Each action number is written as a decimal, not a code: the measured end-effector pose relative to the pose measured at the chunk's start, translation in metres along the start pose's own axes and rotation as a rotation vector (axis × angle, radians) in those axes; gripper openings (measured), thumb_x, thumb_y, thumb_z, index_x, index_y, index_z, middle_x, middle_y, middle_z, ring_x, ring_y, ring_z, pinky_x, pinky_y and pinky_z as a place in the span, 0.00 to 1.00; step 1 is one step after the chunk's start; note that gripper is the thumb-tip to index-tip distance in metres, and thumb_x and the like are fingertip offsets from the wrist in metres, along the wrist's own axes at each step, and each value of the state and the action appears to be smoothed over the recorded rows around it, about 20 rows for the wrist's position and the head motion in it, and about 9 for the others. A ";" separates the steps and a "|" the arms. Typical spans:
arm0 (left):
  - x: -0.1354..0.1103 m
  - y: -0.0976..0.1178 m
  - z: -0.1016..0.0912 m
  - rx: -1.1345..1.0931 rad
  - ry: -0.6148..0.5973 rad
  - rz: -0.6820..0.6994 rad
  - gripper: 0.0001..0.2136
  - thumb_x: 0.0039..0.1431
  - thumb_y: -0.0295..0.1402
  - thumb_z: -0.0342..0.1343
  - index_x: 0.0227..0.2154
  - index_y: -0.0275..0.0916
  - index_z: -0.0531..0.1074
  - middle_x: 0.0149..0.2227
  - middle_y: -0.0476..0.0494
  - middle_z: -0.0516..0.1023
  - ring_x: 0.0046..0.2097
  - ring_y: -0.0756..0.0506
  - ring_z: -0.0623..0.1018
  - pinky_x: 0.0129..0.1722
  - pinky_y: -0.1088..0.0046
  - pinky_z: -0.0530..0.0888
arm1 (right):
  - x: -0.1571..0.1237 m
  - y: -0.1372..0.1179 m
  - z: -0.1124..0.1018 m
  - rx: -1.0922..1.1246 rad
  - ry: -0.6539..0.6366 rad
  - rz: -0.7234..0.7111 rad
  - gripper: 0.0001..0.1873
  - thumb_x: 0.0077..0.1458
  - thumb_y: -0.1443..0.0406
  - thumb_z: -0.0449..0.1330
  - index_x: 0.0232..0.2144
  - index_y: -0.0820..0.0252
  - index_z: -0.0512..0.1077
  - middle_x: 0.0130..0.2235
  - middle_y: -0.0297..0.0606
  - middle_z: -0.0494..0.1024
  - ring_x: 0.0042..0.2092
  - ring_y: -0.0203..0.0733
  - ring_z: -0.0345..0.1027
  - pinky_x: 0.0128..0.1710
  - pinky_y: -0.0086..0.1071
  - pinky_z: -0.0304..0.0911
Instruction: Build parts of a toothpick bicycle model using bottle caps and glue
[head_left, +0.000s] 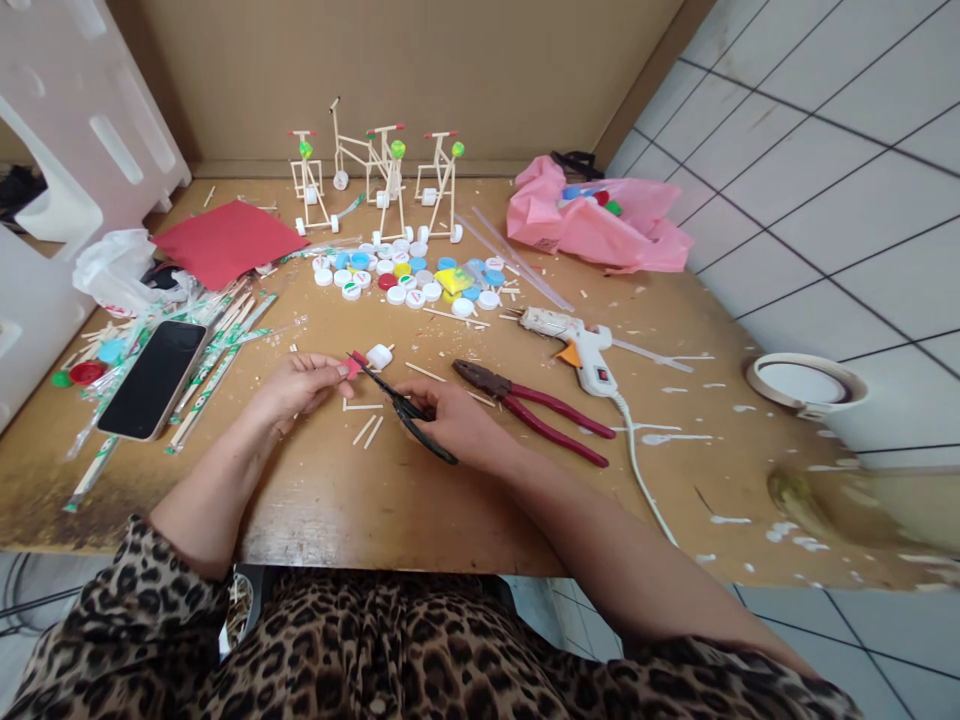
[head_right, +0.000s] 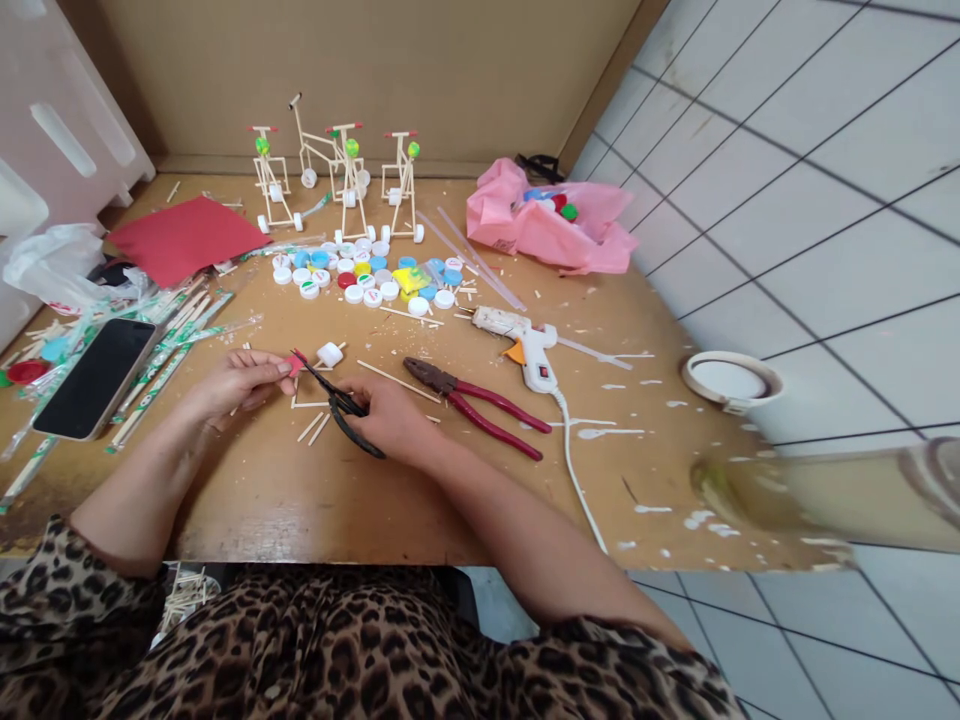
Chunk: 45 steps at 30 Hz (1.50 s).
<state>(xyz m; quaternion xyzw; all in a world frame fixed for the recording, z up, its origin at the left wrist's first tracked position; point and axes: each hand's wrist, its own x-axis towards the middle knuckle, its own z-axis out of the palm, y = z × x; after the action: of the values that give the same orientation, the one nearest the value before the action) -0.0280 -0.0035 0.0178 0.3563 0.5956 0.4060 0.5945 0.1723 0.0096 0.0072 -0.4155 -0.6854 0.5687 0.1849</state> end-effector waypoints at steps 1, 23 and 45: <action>0.000 0.000 0.000 0.007 -0.005 0.001 0.08 0.33 0.35 0.66 0.17 0.35 0.77 0.16 0.43 0.76 0.13 0.57 0.53 0.16 0.76 0.42 | 0.000 -0.001 0.000 0.006 0.002 0.003 0.12 0.45 0.65 0.58 0.34 0.62 0.74 0.25 0.30 0.70 0.28 0.34 0.60 0.29 0.27 0.55; -0.004 -0.006 0.004 -0.031 -0.064 0.121 0.16 0.34 0.43 0.71 0.23 0.36 0.81 0.18 0.47 0.76 0.15 0.58 0.53 0.16 0.76 0.45 | 0.002 0.000 -0.002 0.300 0.183 -0.071 0.21 0.41 0.62 0.65 0.39 0.59 0.69 0.26 0.27 0.70 0.27 0.32 0.61 0.29 0.28 0.57; -0.010 -0.023 0.022 -0.046 -0.211 0.162 0.15 0.37 0.43 0.72 0.21 0.36 0.80 0.21 0.46 0.78 0.27 0.50 0.73 0.34 0.74 0.68 | 0.007 -0.002 0.009 0.394 0.272 -0.204 0.32 0.36 0.50 0.72 0.39 0.57 0.66 0.31 0.30 0.73 0.31 0.33 0.67 0.36 0.31 0.64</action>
<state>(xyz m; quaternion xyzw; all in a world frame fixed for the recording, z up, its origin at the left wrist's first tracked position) -0.0045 -0.0210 0.0022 0.4300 0.4897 0.4266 0.6271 0.1611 0.0091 0.0049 -0.3726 -0.5686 0.6086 0.4092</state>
